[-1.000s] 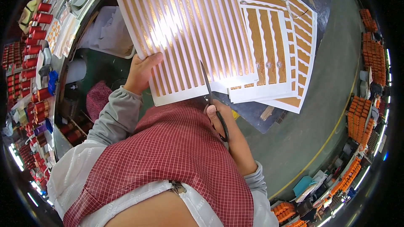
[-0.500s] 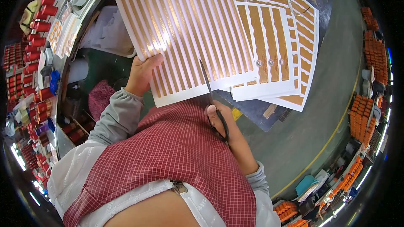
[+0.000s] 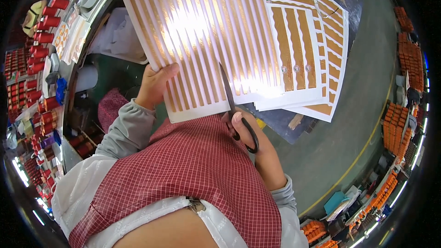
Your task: The person cuts printed label sheets using scissors.
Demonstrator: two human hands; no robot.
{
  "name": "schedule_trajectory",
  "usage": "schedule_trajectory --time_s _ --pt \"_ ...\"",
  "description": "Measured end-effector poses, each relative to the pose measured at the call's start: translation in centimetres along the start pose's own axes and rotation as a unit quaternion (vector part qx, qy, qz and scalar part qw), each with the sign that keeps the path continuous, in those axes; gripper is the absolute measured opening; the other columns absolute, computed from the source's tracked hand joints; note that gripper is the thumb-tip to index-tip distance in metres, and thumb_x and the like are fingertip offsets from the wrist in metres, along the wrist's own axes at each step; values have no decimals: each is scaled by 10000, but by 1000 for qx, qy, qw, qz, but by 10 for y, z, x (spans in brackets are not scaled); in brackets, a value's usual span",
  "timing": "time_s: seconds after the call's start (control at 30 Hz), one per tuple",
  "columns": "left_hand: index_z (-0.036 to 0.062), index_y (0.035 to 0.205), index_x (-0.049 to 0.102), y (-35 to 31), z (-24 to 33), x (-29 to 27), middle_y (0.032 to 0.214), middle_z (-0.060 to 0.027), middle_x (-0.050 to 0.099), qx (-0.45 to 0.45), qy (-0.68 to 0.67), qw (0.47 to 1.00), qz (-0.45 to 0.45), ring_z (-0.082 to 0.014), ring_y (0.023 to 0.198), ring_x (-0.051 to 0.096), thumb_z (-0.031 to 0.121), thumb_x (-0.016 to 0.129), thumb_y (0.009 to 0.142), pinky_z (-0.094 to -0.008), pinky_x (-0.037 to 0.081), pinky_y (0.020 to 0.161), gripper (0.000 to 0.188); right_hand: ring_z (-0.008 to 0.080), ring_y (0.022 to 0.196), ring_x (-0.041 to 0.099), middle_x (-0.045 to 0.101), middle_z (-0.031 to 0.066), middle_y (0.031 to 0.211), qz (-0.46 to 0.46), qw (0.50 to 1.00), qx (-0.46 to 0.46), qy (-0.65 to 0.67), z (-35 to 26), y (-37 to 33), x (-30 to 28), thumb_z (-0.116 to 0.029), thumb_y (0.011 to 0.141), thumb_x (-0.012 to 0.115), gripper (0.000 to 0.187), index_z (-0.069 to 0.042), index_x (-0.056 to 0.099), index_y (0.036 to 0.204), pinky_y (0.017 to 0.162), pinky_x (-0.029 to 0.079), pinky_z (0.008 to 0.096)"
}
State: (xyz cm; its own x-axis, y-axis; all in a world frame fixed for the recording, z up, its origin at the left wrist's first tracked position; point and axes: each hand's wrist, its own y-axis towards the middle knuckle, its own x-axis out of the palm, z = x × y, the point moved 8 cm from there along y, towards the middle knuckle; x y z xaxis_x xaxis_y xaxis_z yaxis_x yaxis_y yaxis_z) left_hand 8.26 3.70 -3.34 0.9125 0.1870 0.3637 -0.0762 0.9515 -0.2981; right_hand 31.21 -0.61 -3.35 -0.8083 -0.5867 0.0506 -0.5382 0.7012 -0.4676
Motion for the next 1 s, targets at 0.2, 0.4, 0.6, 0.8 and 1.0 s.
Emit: schedule_trajectory --time_s 0.2,0.4,0.6,0.8,1.0 --pt "7 1043 589 -4 -7 -1 942 -20 608 10 -22 1000 2 -93 848 561 113 571 859 -254 447 746 213 98 528 453 462 18 601 -5 999 -25 48 3 7 1 -674 836 309 736 21 549 823 473 371 245" --pt "16 1049 588 -6 -6 -1 950 -15 606 17 -17 1000 -2 -90 855 559 108 564 865 -256 448 755 207 88 488 424 430 2 548 43 999 -22 11 -1 4 -1 -663 835 348 702 7 538 742 435 327 236" --pt "18 1047 589 -6 -10 -2 946 -12 607 12 -21 1000 -1 -90 858 559 110 564 867 -255 449 754 204 80 474 388 404 -9 534 14 999 33 40 4 0 8 -623 854 378 639 -14 499 704 432 303 238" --pt "12 1040 590 -11 -9 1 935 -19 606 -7 -11 1000 2 -88 844 557 126 570 865 -248 447 746 210 100 483 371 392 -3 526 65 996 -68 11 -6 2 1 -589 879 360 608 -23 472 687 443 274 269" --pt "14 1047 588 -15 -15 5 943 -22 607 -4 -21 1000 15 -95 843 559 115 569 865 -250 447 752 209 94 495 354 391 -6 534 52 996 -45 64 -4 1 4 -560 901 322 606 -11 478 699 441 255 272"
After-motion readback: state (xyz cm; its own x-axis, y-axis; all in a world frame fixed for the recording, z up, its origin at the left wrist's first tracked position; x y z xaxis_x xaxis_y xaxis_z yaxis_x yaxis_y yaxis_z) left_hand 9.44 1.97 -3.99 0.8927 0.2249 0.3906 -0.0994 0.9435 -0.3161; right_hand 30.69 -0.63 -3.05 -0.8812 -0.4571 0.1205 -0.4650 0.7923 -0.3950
